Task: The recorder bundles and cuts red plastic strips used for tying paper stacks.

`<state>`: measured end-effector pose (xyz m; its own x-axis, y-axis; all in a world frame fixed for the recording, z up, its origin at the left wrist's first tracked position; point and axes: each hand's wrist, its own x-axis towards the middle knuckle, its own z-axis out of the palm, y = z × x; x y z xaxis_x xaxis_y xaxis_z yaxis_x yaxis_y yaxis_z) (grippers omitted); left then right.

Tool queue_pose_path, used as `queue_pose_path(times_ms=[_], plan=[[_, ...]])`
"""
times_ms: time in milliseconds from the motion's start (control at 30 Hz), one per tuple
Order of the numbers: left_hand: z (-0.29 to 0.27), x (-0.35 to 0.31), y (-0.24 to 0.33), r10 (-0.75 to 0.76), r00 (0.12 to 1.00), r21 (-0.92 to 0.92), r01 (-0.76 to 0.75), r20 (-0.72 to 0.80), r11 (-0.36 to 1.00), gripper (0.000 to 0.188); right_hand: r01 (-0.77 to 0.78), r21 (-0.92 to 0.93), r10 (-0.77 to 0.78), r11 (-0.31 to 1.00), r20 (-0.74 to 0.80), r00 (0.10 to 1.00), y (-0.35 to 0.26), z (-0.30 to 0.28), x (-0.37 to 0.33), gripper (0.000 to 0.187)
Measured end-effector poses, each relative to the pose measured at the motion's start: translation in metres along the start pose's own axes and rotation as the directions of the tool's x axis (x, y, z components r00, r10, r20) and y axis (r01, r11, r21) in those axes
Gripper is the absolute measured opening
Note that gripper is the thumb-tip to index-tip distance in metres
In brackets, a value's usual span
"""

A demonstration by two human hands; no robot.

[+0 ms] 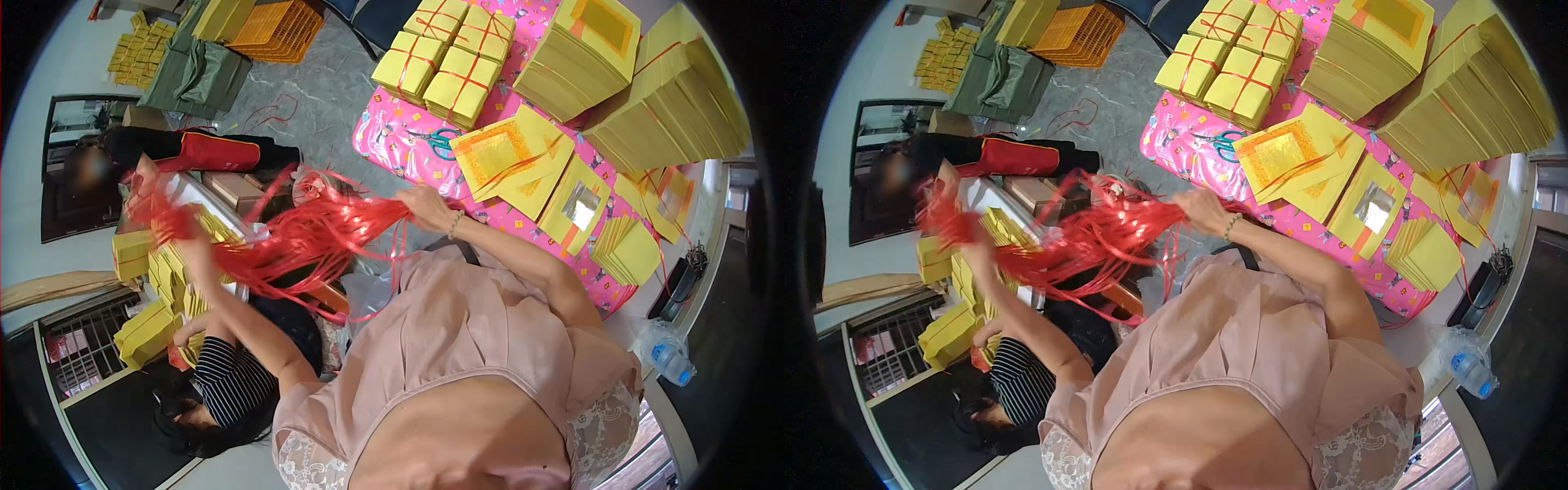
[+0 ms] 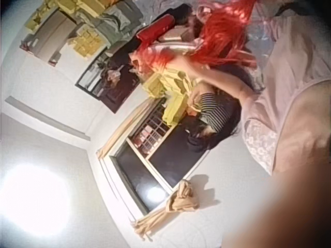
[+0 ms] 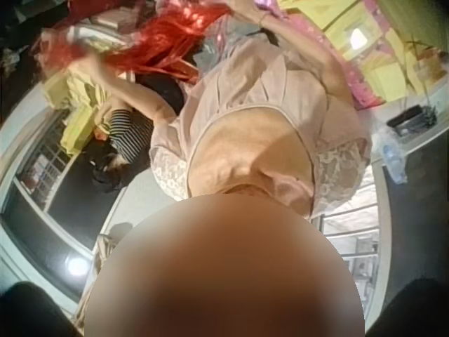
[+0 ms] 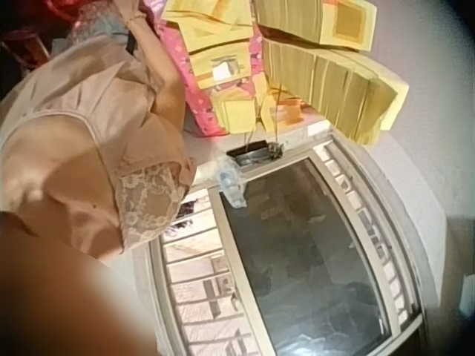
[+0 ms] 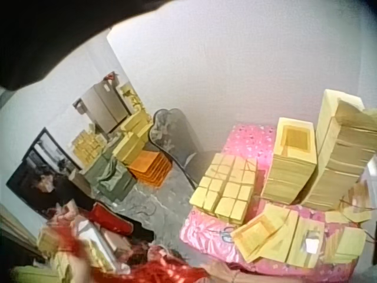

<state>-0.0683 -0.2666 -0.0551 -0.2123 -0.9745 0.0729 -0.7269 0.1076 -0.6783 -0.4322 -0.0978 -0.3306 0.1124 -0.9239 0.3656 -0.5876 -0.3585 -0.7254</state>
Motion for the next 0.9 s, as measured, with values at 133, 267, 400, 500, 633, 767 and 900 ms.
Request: queue_pose_path(times_ms=[133,267,400,500,633,767,900], plan=[[0.022,-0.018,0.139,0.369,0.922,-0.933,-0.231,-0.119,0.277,0.080,0.088,-0.134,-0.084,0.987,0.036,0.996,-0.060,-0.018,0.021,0.016],[0.008,-0.019,0.198,0.709,0.702,-0.997,0.051,0.073,0.052,0.084,0.113,-0.177,-0.105,0.978,0.053,0.993,-0.088,-0.006,0.030,0.020],[0.000,-0.027,0.245,0.969,0.077,-0.689,0.717,0.234,0.109,0.061,0.127,-0.201,-0.102,0.971,0.129,0.986,-0.097,0.019,0.030,0.015],[-0.003,-0.039,0.270,0.928,-0.075,-0.544,0.792,0.365,0.278,0.049,0.211,-0.287,-0.161,0.934,0.189,0.969,-0.100,0.032,0.029,0.012],[-0.017,-0.046,0.288,0.986,-0.102,-0.646,0.745,0.133,0.164,0.035,0.304,-0.417,-0.201,0.856,0.274,0.940,-0.114,0.034,0.018,0.012],[-0.040,-0.045,0.304,0.983,-0.182,-0.692,0.707,0.021,0.145,0.027,0.438,-0.301,-0.322,0.847,0.364,0.874,-0.144,0.032,0.009,0.014],[-0.064,-0.034,0.319,0.982,-0.185,-0.674,0.720,0.044,0.165,0.032,0.496,-0.100,-0.426,0.863,0.385,0.819,-0.167,0.025,0.004,0.016]])
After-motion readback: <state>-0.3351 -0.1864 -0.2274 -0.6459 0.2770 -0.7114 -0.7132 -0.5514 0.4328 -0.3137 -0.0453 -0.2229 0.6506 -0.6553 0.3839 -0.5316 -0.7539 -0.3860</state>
